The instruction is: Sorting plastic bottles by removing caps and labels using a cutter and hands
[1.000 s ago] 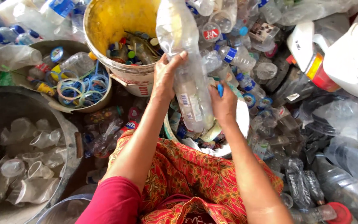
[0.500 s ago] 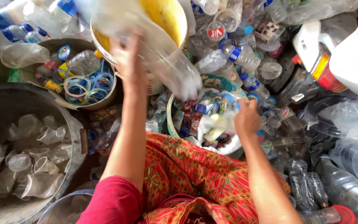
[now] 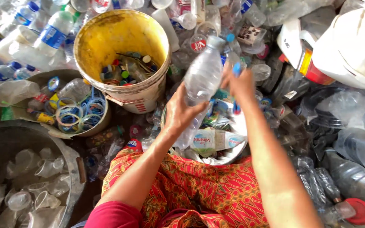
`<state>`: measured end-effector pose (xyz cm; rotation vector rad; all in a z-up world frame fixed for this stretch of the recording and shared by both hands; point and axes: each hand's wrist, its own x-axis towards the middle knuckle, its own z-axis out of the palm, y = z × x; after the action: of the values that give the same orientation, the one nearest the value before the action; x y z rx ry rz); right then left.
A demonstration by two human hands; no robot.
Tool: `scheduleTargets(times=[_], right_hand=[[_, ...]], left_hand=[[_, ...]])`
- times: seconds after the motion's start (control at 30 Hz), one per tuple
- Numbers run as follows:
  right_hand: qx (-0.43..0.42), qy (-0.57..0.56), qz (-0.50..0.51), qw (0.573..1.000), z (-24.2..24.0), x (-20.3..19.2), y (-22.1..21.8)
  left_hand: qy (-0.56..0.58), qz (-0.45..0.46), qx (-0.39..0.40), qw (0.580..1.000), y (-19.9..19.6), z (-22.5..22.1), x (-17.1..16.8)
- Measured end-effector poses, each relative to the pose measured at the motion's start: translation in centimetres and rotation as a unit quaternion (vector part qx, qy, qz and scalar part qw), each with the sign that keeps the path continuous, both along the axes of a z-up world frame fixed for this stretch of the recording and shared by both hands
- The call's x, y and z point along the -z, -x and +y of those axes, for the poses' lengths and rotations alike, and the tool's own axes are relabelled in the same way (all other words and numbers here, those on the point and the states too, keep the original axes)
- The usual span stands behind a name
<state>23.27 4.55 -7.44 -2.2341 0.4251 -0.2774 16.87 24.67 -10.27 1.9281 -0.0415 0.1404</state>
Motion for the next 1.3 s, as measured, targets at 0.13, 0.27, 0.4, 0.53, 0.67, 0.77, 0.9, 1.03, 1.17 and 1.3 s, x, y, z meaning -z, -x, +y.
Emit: scheduleTargets(times=[0.13,0.27,0.4,0.53,0.67,0.77,0.9,1.03,1.17,1.3], right_hand=[[-0.022,-0.122,-0.023,0.992,0.7,-10.1,-1.5],[-0.147,0.317,-0.154,0.924,0.7,-13.4,-0.2],[-0.281,0.263,-0.199,0.901,0.0,-15.1,0.7],[-0.385,0.094,-0.15,0.906,-0.9,-18.0,1.5],[-0.322,0.25,-0.066,0.911,0.6,-19.7,1.1],[-0.279,0.163,0.004,0.946,0.8,-20.3,0.3],[-0.328,0.133,0.011,0.935,0.6,-20.3,-0.6],[-0.278,0.12,0.09,0.949,3.5,-19.5,-1.1],[-0.297,0.116,0.077,0.945,6.7,-19.7,-1.0],[-0.313,0.155,0.037,0.936,8.0,-20.7,-1.8]], left_hand=[[-0.076,-0.085,0.023,0.993,0.1,-1.8,0.1],[-0.114,-0.16,0.006,0.981,-0.3,-2.3,0.0],[-0.031,-0.104,0.114,0.988,-0.5,-0.9,-1.8],[0.078,0.004,0.196,0.978,0.7,1.5,-6.1],[0.067,-0.037,0.165,0.983,0.5,2.3,-5.5],[0.073,-0.021,0.165,0.983,0.6,2.9,-5.4],[0.09,0.053,0.146,0.984,1.2,4.3,-6.3],[0.023,-0.034,0.086,0.995,0.9,5.6,-6.0],[-0.022,-0.082,0.025,0.996,0.7,6.9,-6.4],[-0.15,-0.161,-0.016,0.975,-0.1,7.5,-3.6]])
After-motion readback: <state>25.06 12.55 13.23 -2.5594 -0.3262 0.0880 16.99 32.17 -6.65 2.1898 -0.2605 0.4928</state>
